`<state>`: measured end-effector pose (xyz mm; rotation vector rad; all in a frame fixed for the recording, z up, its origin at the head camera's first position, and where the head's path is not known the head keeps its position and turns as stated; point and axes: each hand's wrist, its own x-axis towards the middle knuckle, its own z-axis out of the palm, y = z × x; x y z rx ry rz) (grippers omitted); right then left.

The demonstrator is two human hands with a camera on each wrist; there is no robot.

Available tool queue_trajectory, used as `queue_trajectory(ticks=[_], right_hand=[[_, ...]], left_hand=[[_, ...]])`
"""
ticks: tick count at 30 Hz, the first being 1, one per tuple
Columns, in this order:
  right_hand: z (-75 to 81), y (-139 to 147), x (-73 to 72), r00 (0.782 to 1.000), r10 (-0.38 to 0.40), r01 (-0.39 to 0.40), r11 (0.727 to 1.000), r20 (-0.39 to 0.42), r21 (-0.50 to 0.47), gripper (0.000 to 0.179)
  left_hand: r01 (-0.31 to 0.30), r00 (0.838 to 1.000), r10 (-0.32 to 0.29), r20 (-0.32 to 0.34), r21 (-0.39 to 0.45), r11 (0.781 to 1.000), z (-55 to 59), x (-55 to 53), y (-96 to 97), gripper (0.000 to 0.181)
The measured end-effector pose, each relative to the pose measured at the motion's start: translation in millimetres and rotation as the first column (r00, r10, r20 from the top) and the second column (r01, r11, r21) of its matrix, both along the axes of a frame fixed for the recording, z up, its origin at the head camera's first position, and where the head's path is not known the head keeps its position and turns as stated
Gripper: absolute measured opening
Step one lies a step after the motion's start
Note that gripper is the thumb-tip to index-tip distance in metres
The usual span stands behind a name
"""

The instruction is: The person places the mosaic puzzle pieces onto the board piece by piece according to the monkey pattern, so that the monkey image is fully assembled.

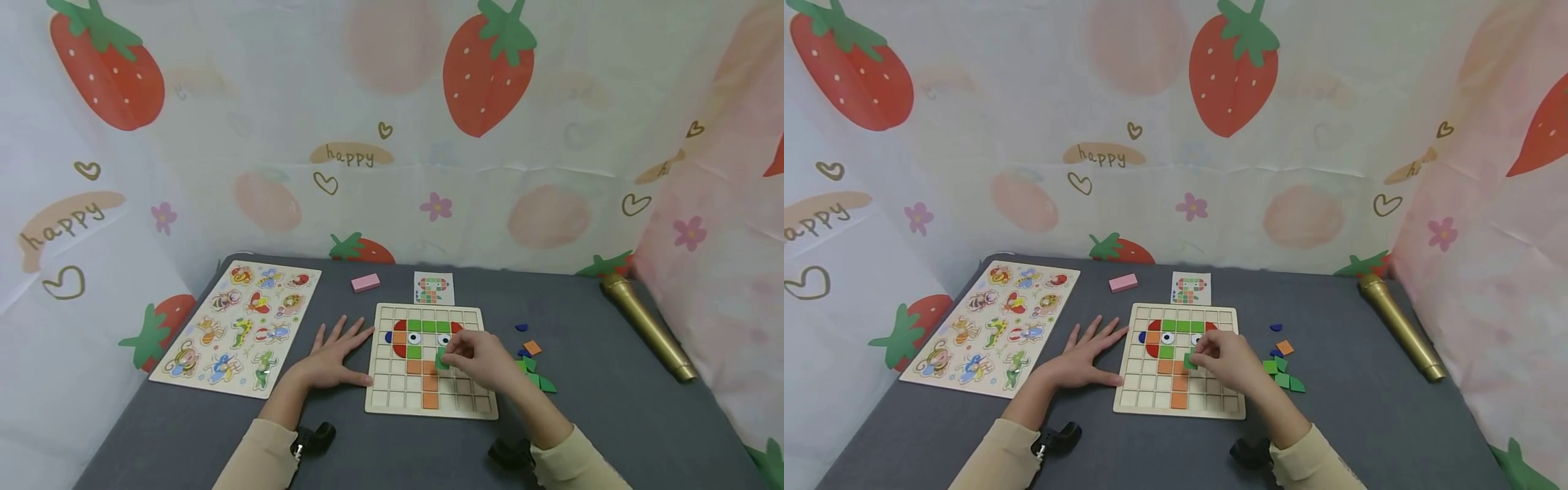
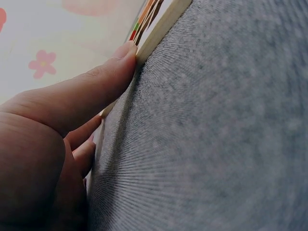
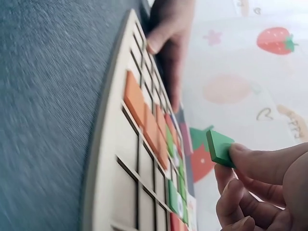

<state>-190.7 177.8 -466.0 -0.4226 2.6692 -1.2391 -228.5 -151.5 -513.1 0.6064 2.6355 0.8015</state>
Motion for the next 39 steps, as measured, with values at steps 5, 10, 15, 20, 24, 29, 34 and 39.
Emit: queue_trajectory(ticks=[5,10,15,20,24,29,34,39], right_hand=[[-8.6,-13.1,0.7,1.000,0.023,-0.023,1.000,0.015,0.009,0.010],[-16.4,-26.2,2.2,0.999,0.047,-0.046,0.999,0.017,-0.018,0.010],[-26.0,-36.8,3.1,0.999,0.049,-0.048,0.998,0.013,-0.042,0.010],[-30.8,-43.6,5.6,0.999,0.042,-0.042,0.998,-0.019,0.045,0.011],[-29.1,-46.3,7.6,0.998,0.042,-0.037,0.995,-0.042,0.097,0.013],[-26.2,-47.8,8.0,0.997,0.057,-0.051,0.991,-0.044,0.122,0.013],[-26.5,-49.5,8.0,0.996,0.066,-0.057,0.986,-0.053,0.157,0.012],[-26.4,-48.3,7.5,0.997,0.065,-0.056,0.986,-0.048,0.160,0.010]], left_hand=[[0.001,1.000,-0.001,0.002,0.000,1.000,0.5,0.0,0.4,0.101],[0.010,1.000,-0.010,-0.001,0.007,1.000,0.6,-0.5,-0.3,0.101],[0.013,1.000,-0.013,-0.005,0.009,1.000,0.7,-0.5,-0.7,0.100],[0.011,1.000,-0.011,-0.001,0.007,1.000,0.6,-0.6,-0.3,0.100],[0.008,1.000,-0.008,0.001,0.008,1.000,0.6,-0.7,0.0,0.100],[0.004,1.000,-0.004,0.002,0.008,1.000,1.2,0.0,0.3,0.100],[0.001,1.000,-0.001,0.003,0.000,1.000,0.8,-0.1,0.1,0.101],[0.001,1.000,-0.001,0.001,0.002,1.000,1.0,-0.2,-0.6,0.102]])
